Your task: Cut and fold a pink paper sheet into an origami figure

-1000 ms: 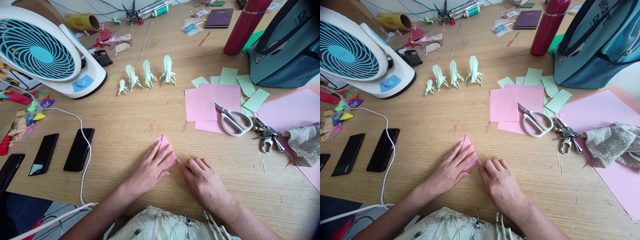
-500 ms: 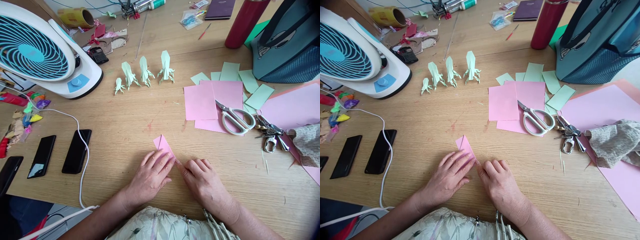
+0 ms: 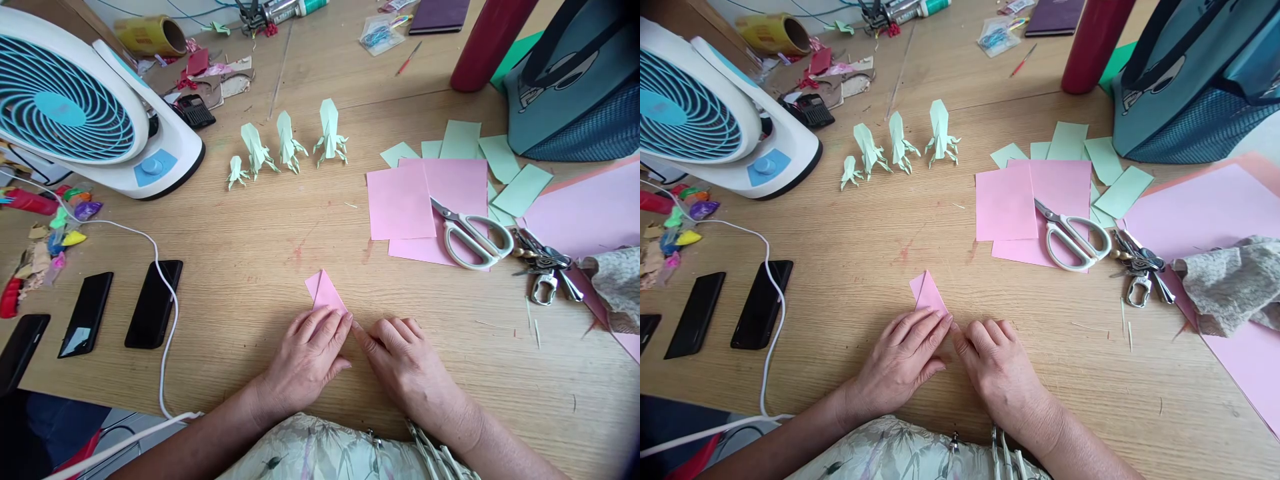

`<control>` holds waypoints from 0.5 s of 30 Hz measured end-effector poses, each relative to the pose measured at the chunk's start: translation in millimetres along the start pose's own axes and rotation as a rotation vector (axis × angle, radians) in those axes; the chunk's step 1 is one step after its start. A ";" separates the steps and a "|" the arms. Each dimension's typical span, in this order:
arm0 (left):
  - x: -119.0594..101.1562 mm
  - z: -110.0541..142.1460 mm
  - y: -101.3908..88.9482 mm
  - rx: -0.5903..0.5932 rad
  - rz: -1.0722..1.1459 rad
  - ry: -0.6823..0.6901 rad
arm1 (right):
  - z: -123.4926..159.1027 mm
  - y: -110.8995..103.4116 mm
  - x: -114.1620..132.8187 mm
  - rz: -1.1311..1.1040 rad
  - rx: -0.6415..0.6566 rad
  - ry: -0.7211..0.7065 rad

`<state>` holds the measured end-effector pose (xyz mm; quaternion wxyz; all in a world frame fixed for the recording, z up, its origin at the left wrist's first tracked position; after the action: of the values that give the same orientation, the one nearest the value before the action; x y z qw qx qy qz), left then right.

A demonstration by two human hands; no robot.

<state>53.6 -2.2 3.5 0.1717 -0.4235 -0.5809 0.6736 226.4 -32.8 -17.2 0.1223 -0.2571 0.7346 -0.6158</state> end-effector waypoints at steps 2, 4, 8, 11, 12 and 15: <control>-1.5 -0.8 0.2 -0.005 0.002 -0.021 | -0.4 -0.7 -0.2 -0.008 0.002 0.003; -2.4 -1.4 1.2 -0.014 0.005 -0.036 | -0.6 -1.5 -0.3 -0.011 0.008 0.007; -2.2 -1.4 4.4 -0.053 0.016 -0.025 | -0.4 -2.2 -0.3 -0.018 0.013 0.011; -2.5 -1.5 6.1 -0.070 0.007 -0.024 | -0.1 -1.6 -0.7 -0.008 0.004 0.016; -2.8 -1.6 6.4 -0.070 0.001 -0.031 | 0.0 -1.2 -0.8 -0.004 0.004 0.016; -3.6 -1.7 6.6 -0.059 -0.009 -0.059 | 0.4 0.1 -1.1 -0.010 0.014 0.023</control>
<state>58.8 -5.5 -1.2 0.1453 -0.4057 -0.6071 0.6676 227.5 -32.5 -17.6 0.1125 -0.2528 0.7304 -0.6245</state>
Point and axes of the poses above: each hand's wrist, its own z-axis away from the middle knuckle, its own y-axis out of the palm, x = y × z, the point moved 3 cm from there along -z, towards the middle knuckle, and after that the axes turned 15 degrees about z, right-handed, at the moved point
